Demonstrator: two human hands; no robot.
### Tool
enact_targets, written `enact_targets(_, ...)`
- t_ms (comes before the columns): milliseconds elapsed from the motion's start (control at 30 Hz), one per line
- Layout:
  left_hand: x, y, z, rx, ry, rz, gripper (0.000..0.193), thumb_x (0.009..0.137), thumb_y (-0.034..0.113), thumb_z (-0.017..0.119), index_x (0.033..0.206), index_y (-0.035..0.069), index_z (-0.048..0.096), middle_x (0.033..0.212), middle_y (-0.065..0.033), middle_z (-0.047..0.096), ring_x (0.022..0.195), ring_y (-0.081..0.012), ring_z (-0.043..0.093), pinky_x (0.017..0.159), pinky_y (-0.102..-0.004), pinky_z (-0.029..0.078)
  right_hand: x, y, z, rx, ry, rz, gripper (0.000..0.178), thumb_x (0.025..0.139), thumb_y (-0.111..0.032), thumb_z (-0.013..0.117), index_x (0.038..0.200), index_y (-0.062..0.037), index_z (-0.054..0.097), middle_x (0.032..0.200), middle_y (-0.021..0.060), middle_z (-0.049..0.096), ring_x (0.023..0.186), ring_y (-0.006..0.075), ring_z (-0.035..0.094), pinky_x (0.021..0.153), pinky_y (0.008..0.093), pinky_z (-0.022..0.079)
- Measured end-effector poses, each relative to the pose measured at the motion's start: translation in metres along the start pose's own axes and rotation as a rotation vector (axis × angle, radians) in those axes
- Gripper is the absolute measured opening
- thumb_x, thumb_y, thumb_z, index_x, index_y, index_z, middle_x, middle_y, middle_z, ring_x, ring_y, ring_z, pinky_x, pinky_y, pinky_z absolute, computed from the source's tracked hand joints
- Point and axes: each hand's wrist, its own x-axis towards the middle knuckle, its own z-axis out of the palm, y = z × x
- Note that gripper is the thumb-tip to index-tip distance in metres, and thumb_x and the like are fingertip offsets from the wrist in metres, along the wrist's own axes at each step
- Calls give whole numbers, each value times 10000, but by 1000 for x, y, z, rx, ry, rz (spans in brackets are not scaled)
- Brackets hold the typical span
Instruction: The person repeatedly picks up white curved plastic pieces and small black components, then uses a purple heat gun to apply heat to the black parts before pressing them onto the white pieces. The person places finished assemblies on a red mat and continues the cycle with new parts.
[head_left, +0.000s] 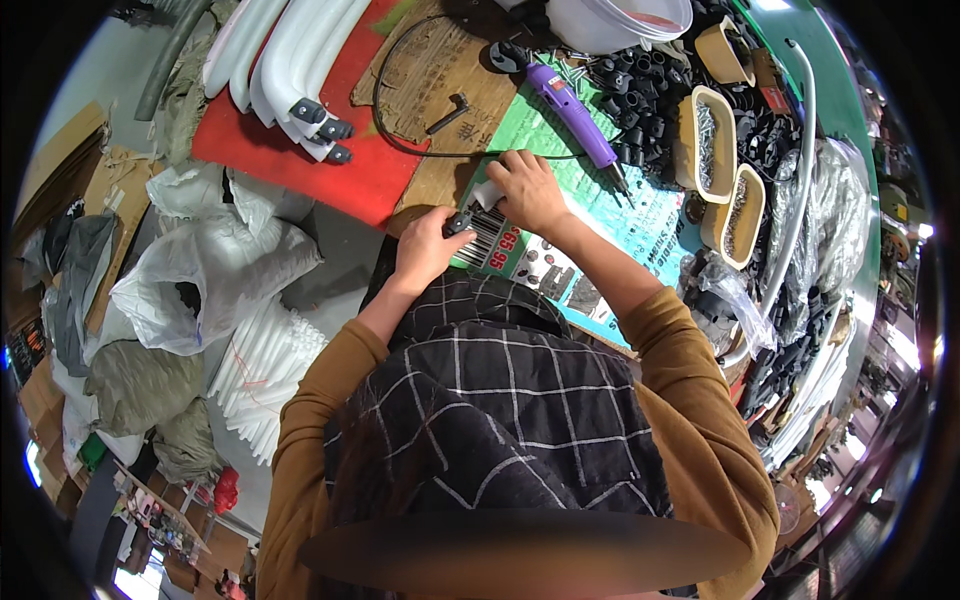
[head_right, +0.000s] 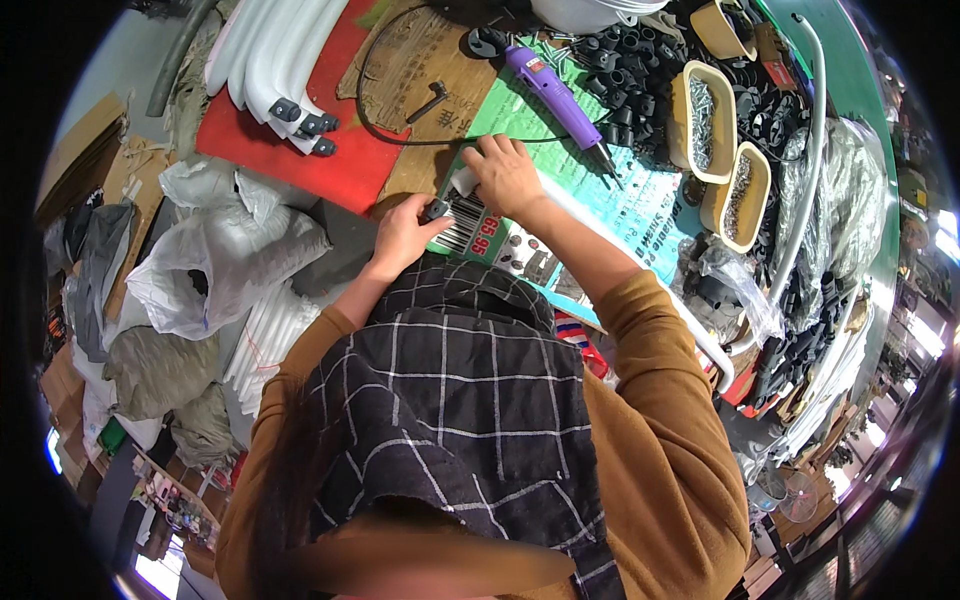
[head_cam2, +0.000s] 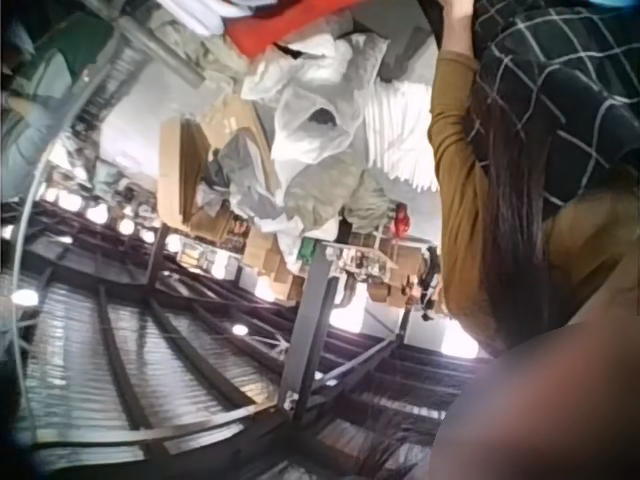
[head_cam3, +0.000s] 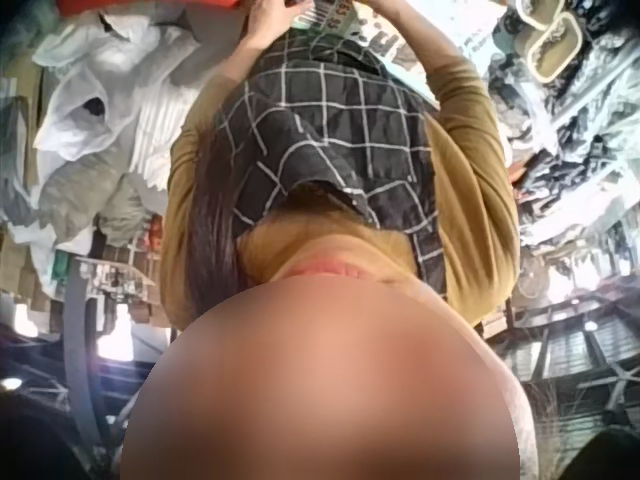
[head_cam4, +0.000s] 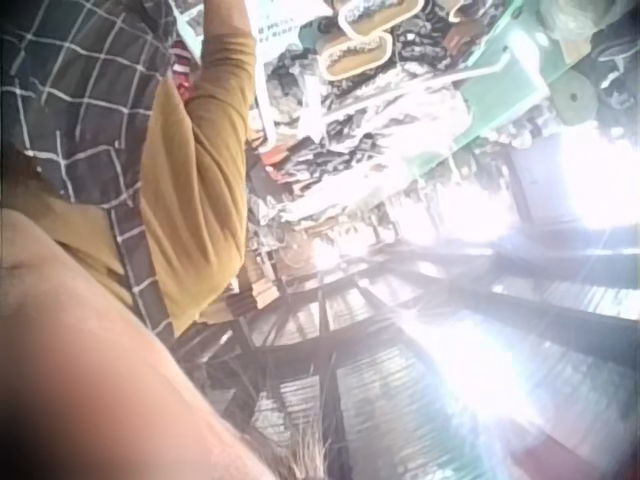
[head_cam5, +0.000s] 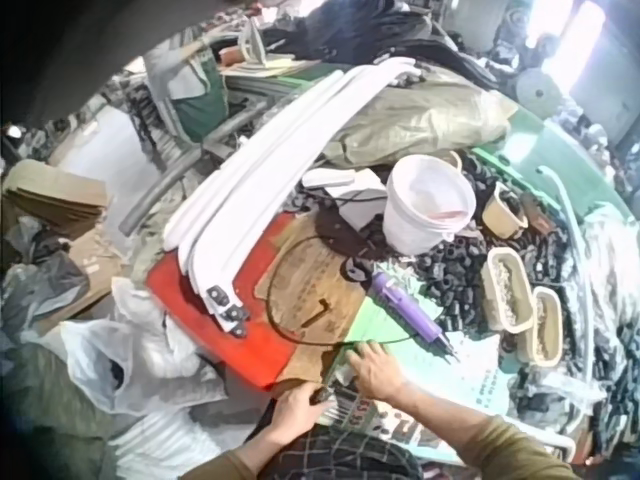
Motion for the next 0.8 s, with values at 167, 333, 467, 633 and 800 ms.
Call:
enact_targets(167, -2, 8, 7, -59, 31, 37, 471, 717, 325, 766, 1020, -3, 617, 812, -165, 647, 743, -291, 636, 678, -373, 488, -8, -5, -7, 115, 30, 52, 365, 637, -132, 633, 991, -131, 548, 866, 68, 578, 893, 272, 569, 774, 399, 433)
enact_targets(333, -2, 19, 9, -32, 172, 194, 418, 772, 323, 715, 984, -22, 612, 800, -202, 631, 756, -367, 617, 657, -419, 473, -8, -16, -19, 106, 94, 30, 363, 636, -134, 646, 985, -132, 547, 850, 52, 570, 872, 259, 566, 741, 391, 431)
enact_targets(467, -1, 33, 8, -7, 245, 159, 307, 814, 303, 654, 791, 10, 565, 729, -195, 605, 693, -396, 583, 604, -464, 453, -4, -23, -26, 27, 79, 8, 324, 658, -154, 666, 954, -135, 537, 869, 51, 553, 874, 253, 560, 726, 386, 432)
enact_targets(633, -4, 45, 2, -3, 234, 148, 313, 811, 304, 663, 816, 8, 562, 725, -190, 602, 678, -382, 584, 589, -455, 447, -5, -16, -38, 102, 75, 49, 330, 687, -150, 657, 994, -122, 538, 829, 79, 563, 823, 292, 580, 708, 412, 474)
enact_targets(800, -9, 46, 1, -161, 221, 195, 302, 824, 276, 662, 857, -1, 547, 734, -185, 591, 642, -362, 574, 571, -434, 445, -5, -13, -45, 161, 25, 107, 316, 697, -153, 657, 980, -98, 527, 833, 116, 580, 820, 337, 588, 701, 431, 474)
